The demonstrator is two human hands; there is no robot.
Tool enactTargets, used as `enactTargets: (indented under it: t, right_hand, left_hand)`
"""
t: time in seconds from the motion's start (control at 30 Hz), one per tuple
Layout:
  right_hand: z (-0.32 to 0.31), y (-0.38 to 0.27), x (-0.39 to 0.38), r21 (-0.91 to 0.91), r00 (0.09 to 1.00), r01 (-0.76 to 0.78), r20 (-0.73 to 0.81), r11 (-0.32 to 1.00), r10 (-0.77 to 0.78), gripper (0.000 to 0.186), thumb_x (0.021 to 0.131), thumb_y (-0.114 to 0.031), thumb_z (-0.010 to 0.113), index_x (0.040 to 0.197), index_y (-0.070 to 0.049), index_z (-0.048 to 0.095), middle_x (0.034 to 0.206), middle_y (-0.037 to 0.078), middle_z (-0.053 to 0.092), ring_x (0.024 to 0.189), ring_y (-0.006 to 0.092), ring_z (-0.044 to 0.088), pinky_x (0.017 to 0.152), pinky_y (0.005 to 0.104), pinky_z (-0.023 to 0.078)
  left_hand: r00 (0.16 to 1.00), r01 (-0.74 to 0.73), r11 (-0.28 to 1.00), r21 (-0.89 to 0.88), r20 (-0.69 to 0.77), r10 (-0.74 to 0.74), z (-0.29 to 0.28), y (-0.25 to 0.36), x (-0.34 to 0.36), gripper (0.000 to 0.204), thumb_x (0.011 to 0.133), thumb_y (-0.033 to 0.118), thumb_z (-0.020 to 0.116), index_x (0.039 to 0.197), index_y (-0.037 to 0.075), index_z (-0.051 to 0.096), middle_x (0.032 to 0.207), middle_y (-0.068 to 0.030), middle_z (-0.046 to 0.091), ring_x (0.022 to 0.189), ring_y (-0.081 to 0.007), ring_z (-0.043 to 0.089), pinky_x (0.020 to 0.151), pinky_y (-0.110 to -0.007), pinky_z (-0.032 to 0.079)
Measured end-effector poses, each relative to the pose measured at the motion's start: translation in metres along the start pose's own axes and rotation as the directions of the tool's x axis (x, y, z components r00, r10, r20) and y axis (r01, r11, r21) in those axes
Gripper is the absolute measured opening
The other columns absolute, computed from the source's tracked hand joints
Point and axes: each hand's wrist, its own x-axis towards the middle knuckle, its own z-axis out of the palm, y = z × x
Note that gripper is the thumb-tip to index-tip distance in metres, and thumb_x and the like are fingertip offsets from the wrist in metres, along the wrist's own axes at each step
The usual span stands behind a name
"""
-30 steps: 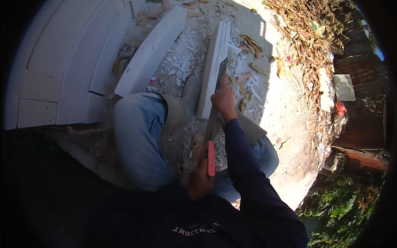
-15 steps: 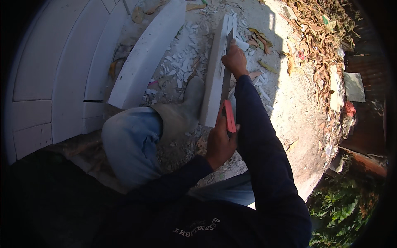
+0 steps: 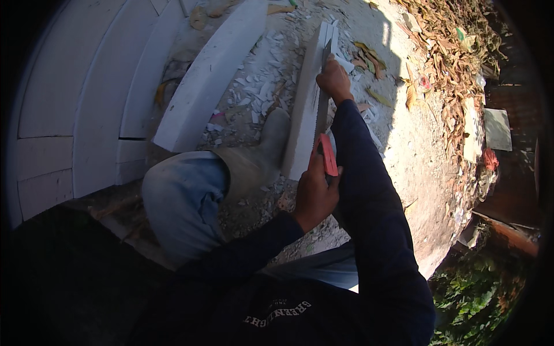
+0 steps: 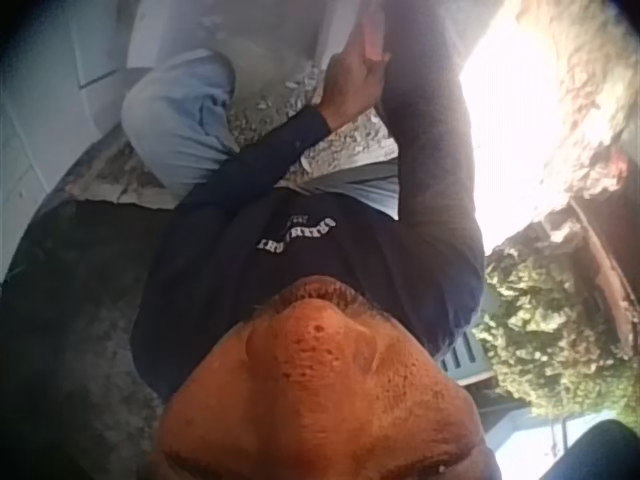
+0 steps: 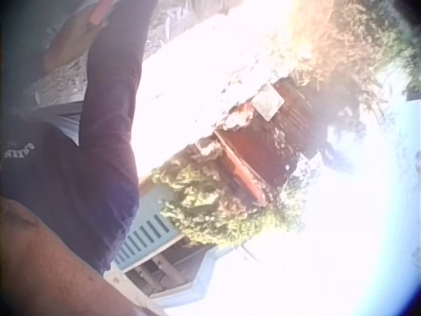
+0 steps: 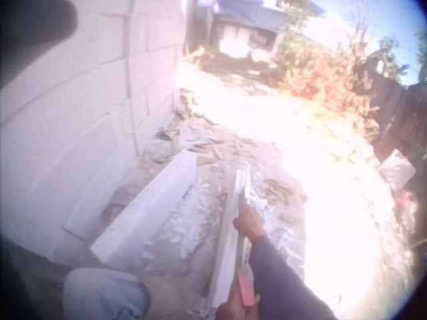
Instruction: The person sits on the ground and uses a hand saw to cut a long white wooden plank. They then pick up the cut pieces and stack them with other planks nearby before resuming cutting another piece of wood.
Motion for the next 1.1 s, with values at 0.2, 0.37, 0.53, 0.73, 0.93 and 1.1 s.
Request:
enactTargets:
  t: [0.2, 0.37, 0.53, 0.73, 0.93, 1.1]
  right_hand:
    - [-0.01, 0.005, 0.016, 0.052, 0.989, -0.012, 0.149, 0.999, 0.004, 0.066, 0.078, -0.011, 0.064, 0.137, 0.01, 0.044, 0.111, 0.032, 0.067, 0.107, 0.0455, 0.066, 0.093, 0.0494, 0.053]
    - [-0.008, -0.005, -0.03, -0.029, 0.988, 0.001, 0.153, 1.0, 0.003, 0.066, 0.079, -0.011, 0.064, 0.136, 0.013, 0.042, 0.112, 0.034, 0.066, 0.109, 0.0447, 0.066, 0.093, 0.0478, 0.053]
    - [-0.023, -0.037, -0.108, -0.077, 0.979, -0.035, 0.198, 0.996, 0.05, 0.081, 0.078, -0.01, 0.065, 0.147, 0.013, 0.029, 0.112, 0.032, 0.067, 0.107, 0.0448, 0.066, 0.092, 0.0477, 0.053]
    - [-0.014, -0.046, -0.193, -0.062, 0.985, -0.035, 0.167, 0.997, 0.045, 0.089, 0.075, -0.007, 0.066, 0.15, 0.013, 0.023, 0.103, 0.029, 0.069, 0.098, 0.0451, 0.068, 0.086, 0.0494, 0.054]
    - [-0.02, -0.041, -0.228, -0.02, 0.987, -0.068, 0.142, 0.997, 0.07, 0.091, 0.072, -0.003, 0.064, 0.15, 0.015, 0.022, 0.094, 0.03, 0.069, 0.095, 0.0459, 0.068, 0.084, 0.0498, 0.054]
    - [-0.034, -0.04, -0.16, 0.062, 0.999, -0.043, 0.002, 0.997, 0.043, 0.086, 0.072, -0.003, 0.063, 0.148, 0.015, 0.028, 0.094, 0.03, 0.069, 0.093, 0.0463, 0.068, 0.085, 0.0496, 0.054]
  left_hand:
    - [0.996, 0.069, 0.993, 0.092, 0.046, -0.074, -0.009, 0.027, 0.013, 0.031, 0.09, 0.003, 0.061, 0.117, -0.007, 0.048, 0.083, -0.0291, 0.063, 0.083, -0.0495, 0.065, 0.072, -0.052, 0.048]
    - [0.997, 0.073, 0.993, 0.094, 0.018, -0.075, -0.016, 0.031, -0.035, 0.029, 0.088, 0.002, 0.06, 0.112, -0.004, 0.046, 0.08, -0.0281, 0.062, 0.081, -0.0503, 0.064, 0.07, -0.055, 0.046]
    - [0.97, 0.222, 0.975, 0.027, 0.098, -0.223, -0.034, 0.049, -0.1, 0.036, 0.088, 0.001, 0.059, 0.12, -0.004, 0.045, 0.094, -0.0315, 0.061, 0.089, -0.0514, 0.063, 0.076, -0.053, 0.048]
    - [0.946, 0.296, 0.954, -0.054, 0.156, -0.284, -0.053, 0.052, -0.181, 0.059, 0.088, -0.004, 0.057, 0.143, -0.005, 0.035, 0.121, -0.0339, 0.058, 0.109, -0.0502, 0.061, 0.09, -0.05, 0.049]
    - [0.927, 0.322, 0.942, -0.095, 0.232, -0.293, -0.062, 0.055, -0.211, 0.054, 0.088, -0.003, 0.056, 0.139, -0.005, 0.038, 0.148, -0.0335, 0.04, 0.129, -0.0493, 0.05, 0.104, -0.049, 0.044]
    - [0.966, 0.189, 0.982, 0.005, 0.177, -0.187, -0.048, 0.041, -0.152, 0.045, 0.091, -0.001, 0.055, 0.133, -0.008, 0.041, 0.158, -0.0322, 0.024, 0.14, -0.0509, 0.037, 0.11, -0.05, 0.038]
